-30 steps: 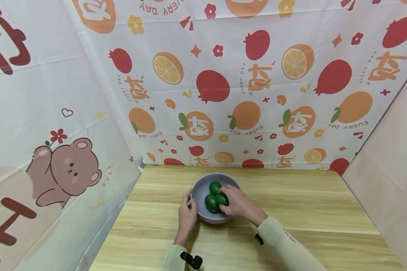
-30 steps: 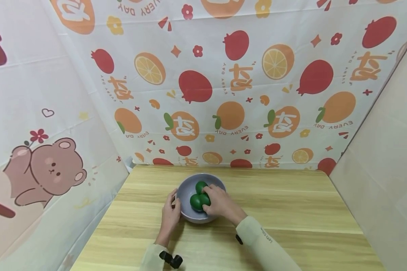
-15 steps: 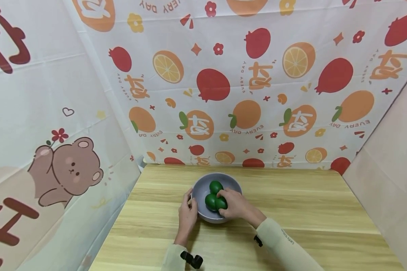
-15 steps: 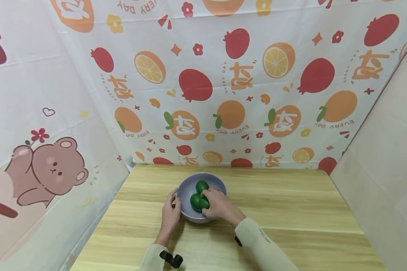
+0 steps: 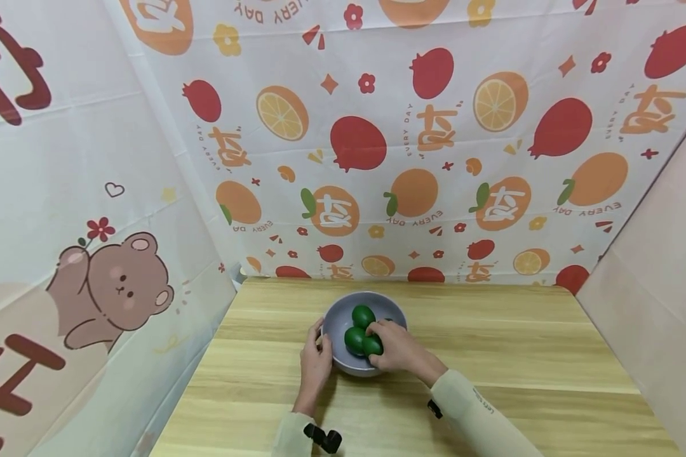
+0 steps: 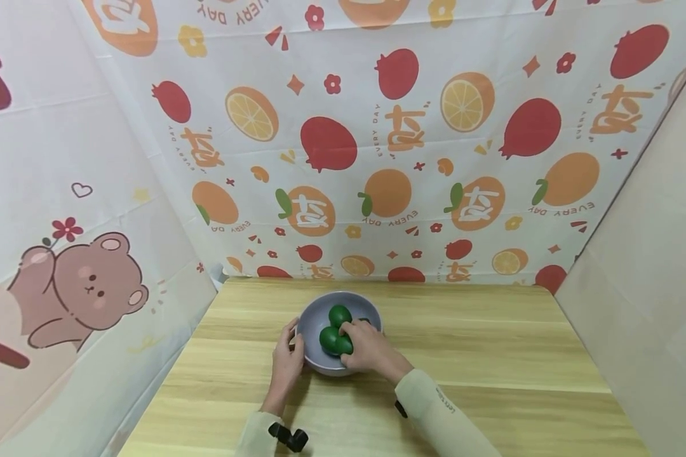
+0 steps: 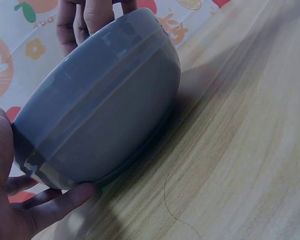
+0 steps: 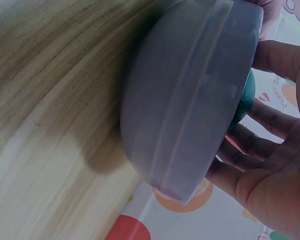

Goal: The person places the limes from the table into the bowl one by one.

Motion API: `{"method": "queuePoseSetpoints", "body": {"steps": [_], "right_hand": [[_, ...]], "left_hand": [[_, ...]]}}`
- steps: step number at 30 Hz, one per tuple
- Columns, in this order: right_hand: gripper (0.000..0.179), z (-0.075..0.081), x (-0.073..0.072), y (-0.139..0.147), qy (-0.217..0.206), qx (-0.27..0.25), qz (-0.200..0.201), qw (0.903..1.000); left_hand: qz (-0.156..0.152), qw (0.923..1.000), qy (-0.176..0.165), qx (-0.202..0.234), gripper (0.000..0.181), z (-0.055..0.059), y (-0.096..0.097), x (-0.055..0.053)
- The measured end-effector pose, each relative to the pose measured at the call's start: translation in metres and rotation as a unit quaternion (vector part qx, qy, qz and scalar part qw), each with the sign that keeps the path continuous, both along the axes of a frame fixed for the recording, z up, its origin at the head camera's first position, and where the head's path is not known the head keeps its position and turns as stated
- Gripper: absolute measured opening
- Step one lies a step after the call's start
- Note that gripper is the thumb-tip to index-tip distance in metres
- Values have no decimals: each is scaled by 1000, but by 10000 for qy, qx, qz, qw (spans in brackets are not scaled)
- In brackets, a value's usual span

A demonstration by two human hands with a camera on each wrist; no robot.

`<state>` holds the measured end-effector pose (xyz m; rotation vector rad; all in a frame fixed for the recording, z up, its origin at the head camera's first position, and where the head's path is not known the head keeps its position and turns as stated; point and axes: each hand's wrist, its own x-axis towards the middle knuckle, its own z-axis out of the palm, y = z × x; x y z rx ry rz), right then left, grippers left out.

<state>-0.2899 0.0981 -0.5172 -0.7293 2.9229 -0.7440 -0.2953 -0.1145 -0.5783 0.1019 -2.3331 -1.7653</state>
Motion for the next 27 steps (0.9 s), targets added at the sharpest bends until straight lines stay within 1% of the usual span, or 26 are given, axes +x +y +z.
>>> {"method": "queuePoseSetpoints", "body": {"steps": [3,6,12,15,21,27], "right_hand": [[42,0,0,0,33,-41,-17,10000],[43,0,1,0,97,-6,-15,10000],[43,-4,2,-1,109,107,-60,9999],[43,-6,3,-3,153,88,-103,9998],[43,-9,4,-4,171,44,-239,9996],[43,-11,3,-5,172,150,-275,9994]], "left_hand": [[-24,10000,31,35,45,1,0,-1],[10,10000,60,-32,44,1,0,-2],[100,9997,121,-176,44,0,1,0],[135,9997,112,-165,44,0,0,0],[76,9999,66,-138,44,0,0,-1],[27,9999,43,-128,45,0,0,1]]}}
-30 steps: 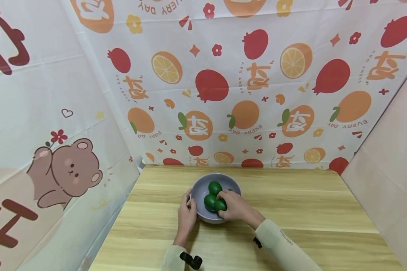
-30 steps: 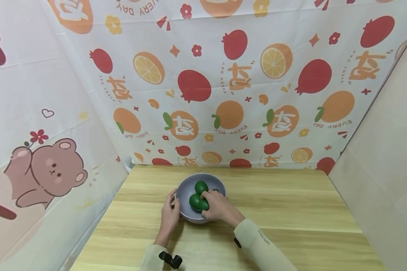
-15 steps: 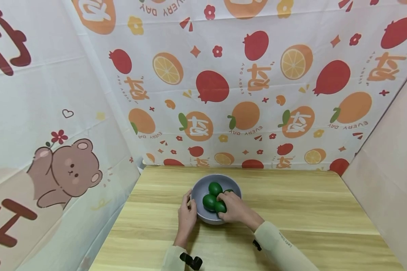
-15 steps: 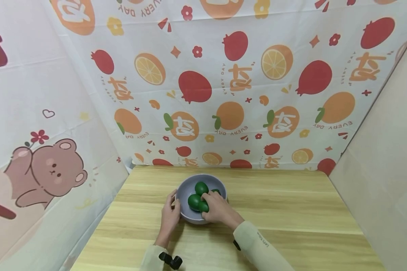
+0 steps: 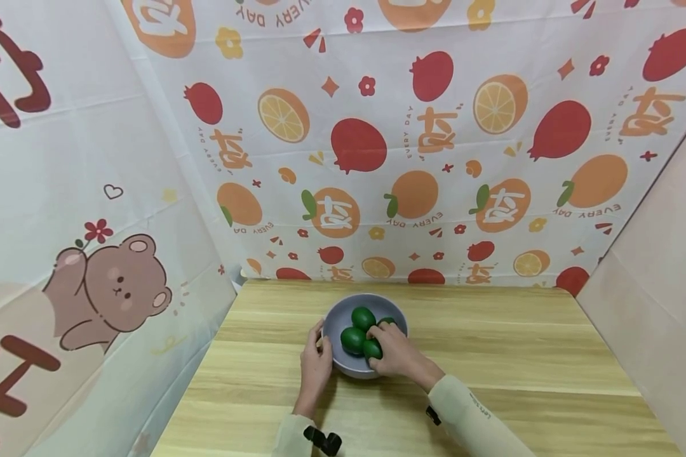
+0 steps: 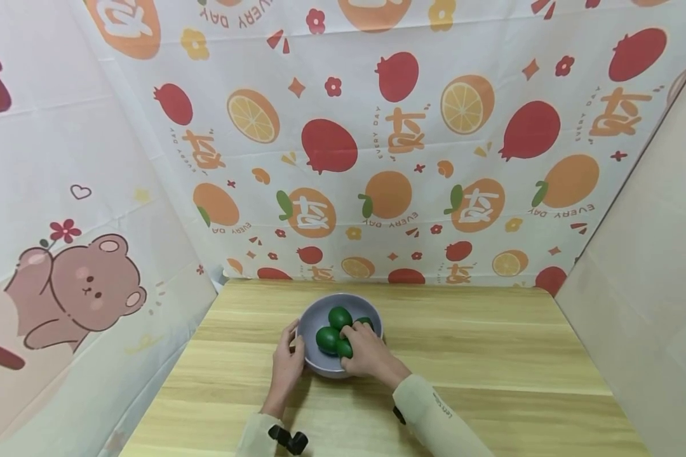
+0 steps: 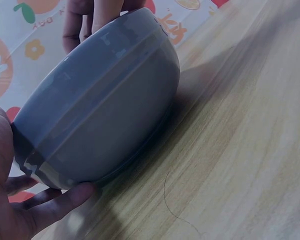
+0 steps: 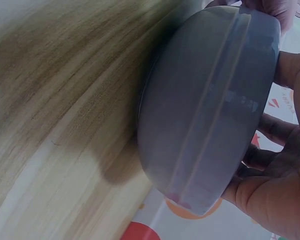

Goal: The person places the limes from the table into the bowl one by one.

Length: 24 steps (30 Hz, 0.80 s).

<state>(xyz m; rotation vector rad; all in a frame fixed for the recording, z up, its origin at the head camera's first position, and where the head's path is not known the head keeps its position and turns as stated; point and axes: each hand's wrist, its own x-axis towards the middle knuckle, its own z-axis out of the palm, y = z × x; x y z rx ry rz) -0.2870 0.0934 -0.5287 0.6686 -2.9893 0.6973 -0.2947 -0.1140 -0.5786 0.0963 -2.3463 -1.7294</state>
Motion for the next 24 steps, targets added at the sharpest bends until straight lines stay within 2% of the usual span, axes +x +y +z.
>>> {"method": "queuePoseSetpoints", "body": {"steps": [11,24], "right_hand": [[44,-5,0,-1,-182,29,-92,9998],[40,-3,3,-3,-80,205,-7,9998]], "left_hand": [[11,10000,21,28,45,-2,1,0],[0,10000,3,74,44,1,1,0]]}}
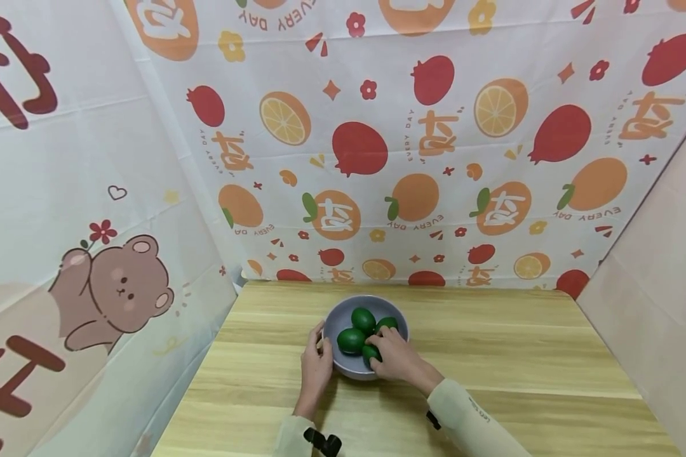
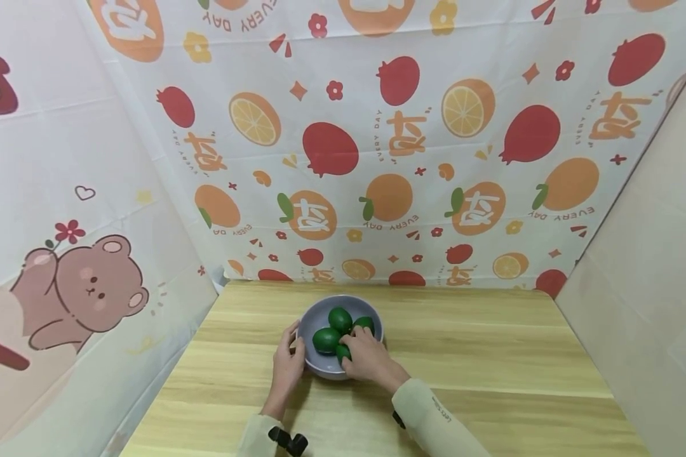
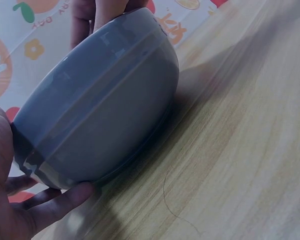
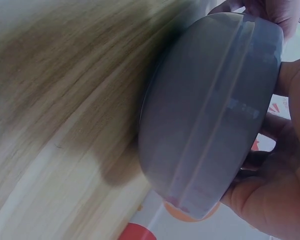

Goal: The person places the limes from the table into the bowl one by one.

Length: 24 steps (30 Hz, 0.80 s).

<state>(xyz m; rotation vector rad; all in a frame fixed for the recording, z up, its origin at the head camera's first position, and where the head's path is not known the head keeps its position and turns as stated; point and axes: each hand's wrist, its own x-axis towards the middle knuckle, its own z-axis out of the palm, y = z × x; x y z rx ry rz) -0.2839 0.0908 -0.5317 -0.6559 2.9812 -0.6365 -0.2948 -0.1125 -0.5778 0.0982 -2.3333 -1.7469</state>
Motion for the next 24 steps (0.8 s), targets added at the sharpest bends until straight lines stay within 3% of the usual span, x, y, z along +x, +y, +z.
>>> {"method": "queuePoseSetpoints", "body": {"steps": [11,24], "right_hand": [[42,-4,5,-1,57,433,211,9988],[37,-6,9,1,398,43,71,9992]], "left_hand": [[20,10000,52,-21,44,-3,-1,2],[60,10000,9,-2,44,-2,-1,2]]}}
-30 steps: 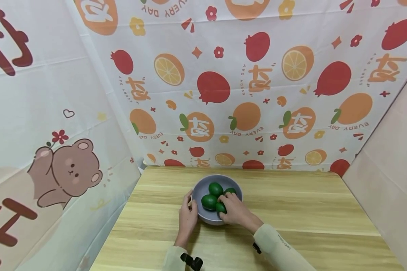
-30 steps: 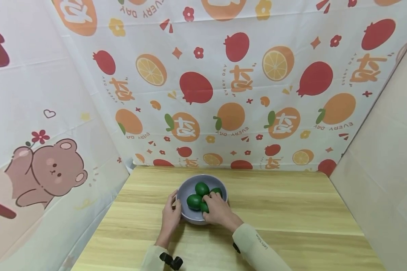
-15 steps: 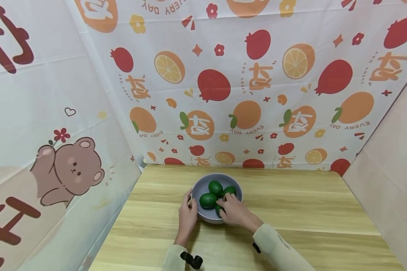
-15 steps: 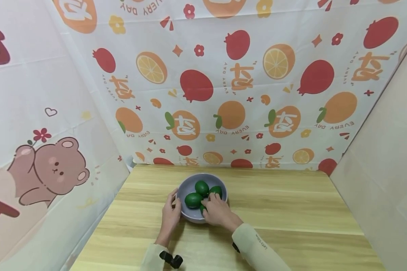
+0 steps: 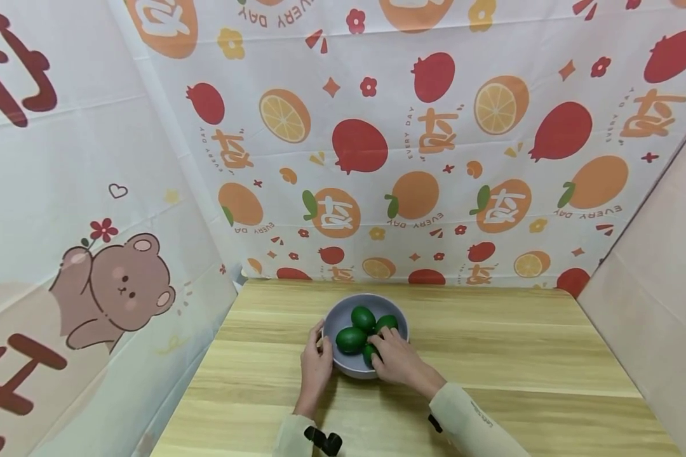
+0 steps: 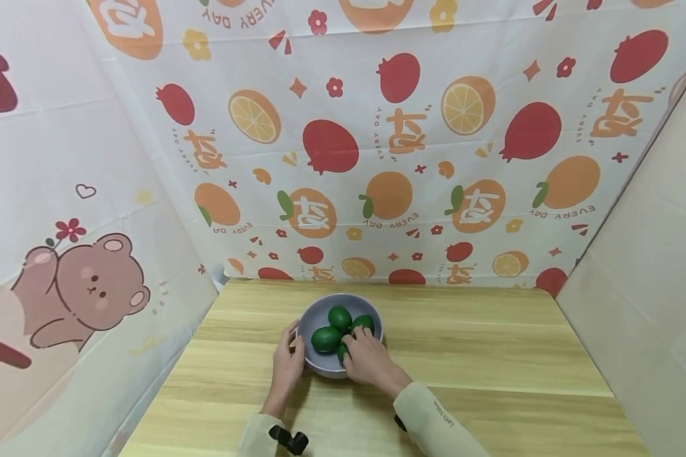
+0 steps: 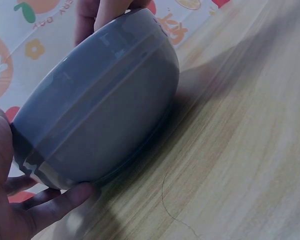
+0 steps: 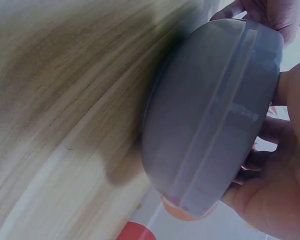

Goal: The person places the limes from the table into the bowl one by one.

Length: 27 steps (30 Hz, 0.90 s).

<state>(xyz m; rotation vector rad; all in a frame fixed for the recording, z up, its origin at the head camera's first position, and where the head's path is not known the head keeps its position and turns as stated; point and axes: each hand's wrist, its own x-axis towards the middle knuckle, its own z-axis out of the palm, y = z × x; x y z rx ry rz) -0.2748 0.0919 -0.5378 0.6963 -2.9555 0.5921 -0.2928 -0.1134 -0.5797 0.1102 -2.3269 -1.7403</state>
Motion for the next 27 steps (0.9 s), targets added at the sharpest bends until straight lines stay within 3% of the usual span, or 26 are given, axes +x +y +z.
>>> {"method": "queuePoseSetpoints", "body": {"steps": [11,18,23,27], "right_hand": [[31,2,3,-1,257,-14,27,9997],[35,3,5,2,121,85,66,9999],[38,4,4,4,53,26,74,10000],[39,7,1,4,31,-71,21,10000]], "left_hand": [[36,10000,-5,-17,44,-1,-1,2],[95,9999,4,-129,42,0,0,1],[152,9991,86,-385,42,1,0,0],[373,9943,449,-888,38,4,-1,-3]]}}
